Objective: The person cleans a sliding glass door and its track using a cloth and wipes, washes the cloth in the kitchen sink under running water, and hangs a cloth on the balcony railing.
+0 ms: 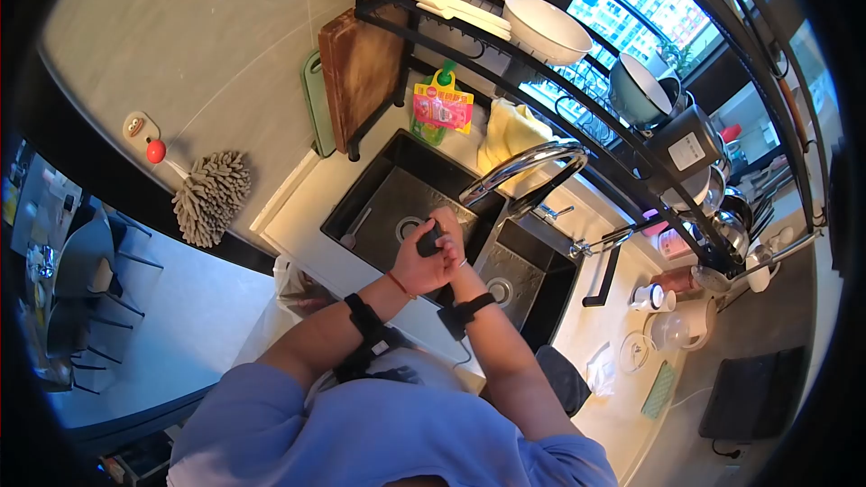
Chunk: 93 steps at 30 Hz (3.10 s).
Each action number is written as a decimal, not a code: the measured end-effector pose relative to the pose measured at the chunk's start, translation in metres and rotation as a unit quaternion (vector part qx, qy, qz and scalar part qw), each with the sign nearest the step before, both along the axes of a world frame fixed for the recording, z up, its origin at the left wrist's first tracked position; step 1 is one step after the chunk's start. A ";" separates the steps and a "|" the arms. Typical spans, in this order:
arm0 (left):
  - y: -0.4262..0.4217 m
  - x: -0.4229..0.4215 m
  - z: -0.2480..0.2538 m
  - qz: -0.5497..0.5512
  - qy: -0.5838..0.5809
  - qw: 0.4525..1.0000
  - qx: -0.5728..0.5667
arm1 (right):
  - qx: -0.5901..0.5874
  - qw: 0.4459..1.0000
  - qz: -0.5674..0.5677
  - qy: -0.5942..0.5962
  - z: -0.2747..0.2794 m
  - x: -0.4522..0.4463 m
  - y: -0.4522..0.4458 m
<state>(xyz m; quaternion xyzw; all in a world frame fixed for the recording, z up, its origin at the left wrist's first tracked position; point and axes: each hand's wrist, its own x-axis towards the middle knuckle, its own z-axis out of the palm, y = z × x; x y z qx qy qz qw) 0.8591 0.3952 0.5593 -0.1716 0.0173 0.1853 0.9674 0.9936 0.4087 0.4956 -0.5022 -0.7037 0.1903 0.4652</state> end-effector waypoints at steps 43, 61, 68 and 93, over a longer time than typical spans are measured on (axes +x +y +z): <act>0.036 -0.011 -0.072 -0.385 0.385 0.574 0.612 | -0.088 0.942 0.070 -0.316 0.000 0.002 -0.045; 0.039 0.003 -0.052 -0.136 0.285 -0.144 0.938 | -0.595 0.743 -0.059 0.300 -0.011 -0.017 -0.054; 0.024 0.013 -0.065 -0.148 0.214 -0.157 0.953 | -0.570 0.761 -0.007 0.310 -0.032 -0.019 -0.091; -0.013 -0.018 -0.102 0.003 0.432 0.219 0.875 | -0.431 0.694 -0.561 -0.134 -0.099 0.099 -0.406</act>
